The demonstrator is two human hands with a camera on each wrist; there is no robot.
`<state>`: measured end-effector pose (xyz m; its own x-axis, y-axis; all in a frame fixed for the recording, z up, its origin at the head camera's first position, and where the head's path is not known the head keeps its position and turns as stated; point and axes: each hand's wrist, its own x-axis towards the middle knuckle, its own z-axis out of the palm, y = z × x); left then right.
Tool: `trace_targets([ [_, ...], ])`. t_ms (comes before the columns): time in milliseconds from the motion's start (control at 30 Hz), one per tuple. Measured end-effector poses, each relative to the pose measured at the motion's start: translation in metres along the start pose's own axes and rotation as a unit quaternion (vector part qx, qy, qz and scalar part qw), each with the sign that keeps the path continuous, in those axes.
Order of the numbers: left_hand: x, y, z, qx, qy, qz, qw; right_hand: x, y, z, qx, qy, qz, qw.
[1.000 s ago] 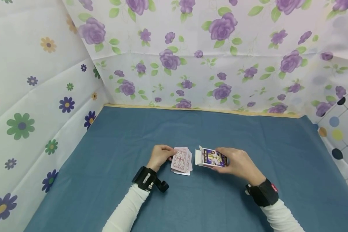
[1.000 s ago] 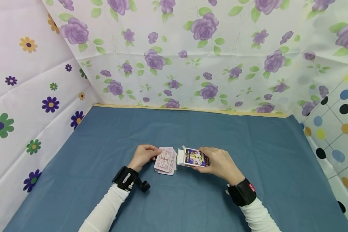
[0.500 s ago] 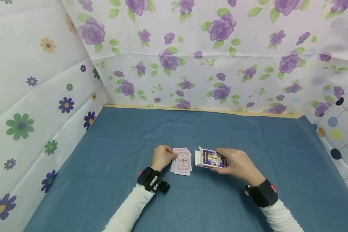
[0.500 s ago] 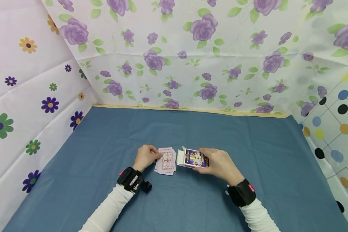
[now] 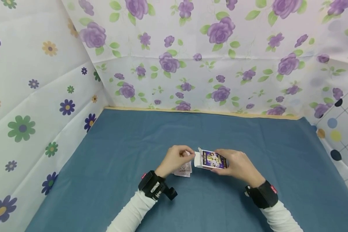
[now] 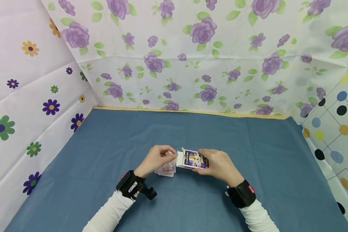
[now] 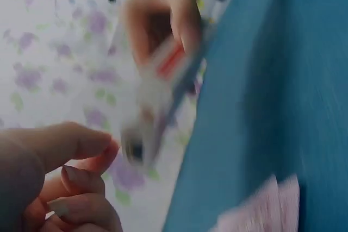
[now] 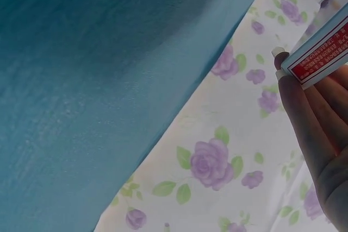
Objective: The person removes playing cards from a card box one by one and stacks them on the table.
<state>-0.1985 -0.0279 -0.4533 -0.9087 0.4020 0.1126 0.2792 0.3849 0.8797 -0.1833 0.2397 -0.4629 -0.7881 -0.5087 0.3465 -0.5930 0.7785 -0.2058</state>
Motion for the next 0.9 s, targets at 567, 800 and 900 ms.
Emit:
trace_targets([
  [567,0.001,0.016,0.016,-0.011,-0.055,-0.075,0.9956,0.001,-0.007,-0.005,-0.002,0.004,-0.016,1.000],
  [800,0.003,0.015,0.017,-0.032,-0.071,-0.096,0.9923,0.002,-0.011,-0.007,0.004,0.014,-0.029,0.999],
  [900,0.004,0.012,0.017,-0.042,-0.080,-0.099,0.9909,0.001,-0.011,-0.007,0.004,0.014,-0.030,0.999],
])
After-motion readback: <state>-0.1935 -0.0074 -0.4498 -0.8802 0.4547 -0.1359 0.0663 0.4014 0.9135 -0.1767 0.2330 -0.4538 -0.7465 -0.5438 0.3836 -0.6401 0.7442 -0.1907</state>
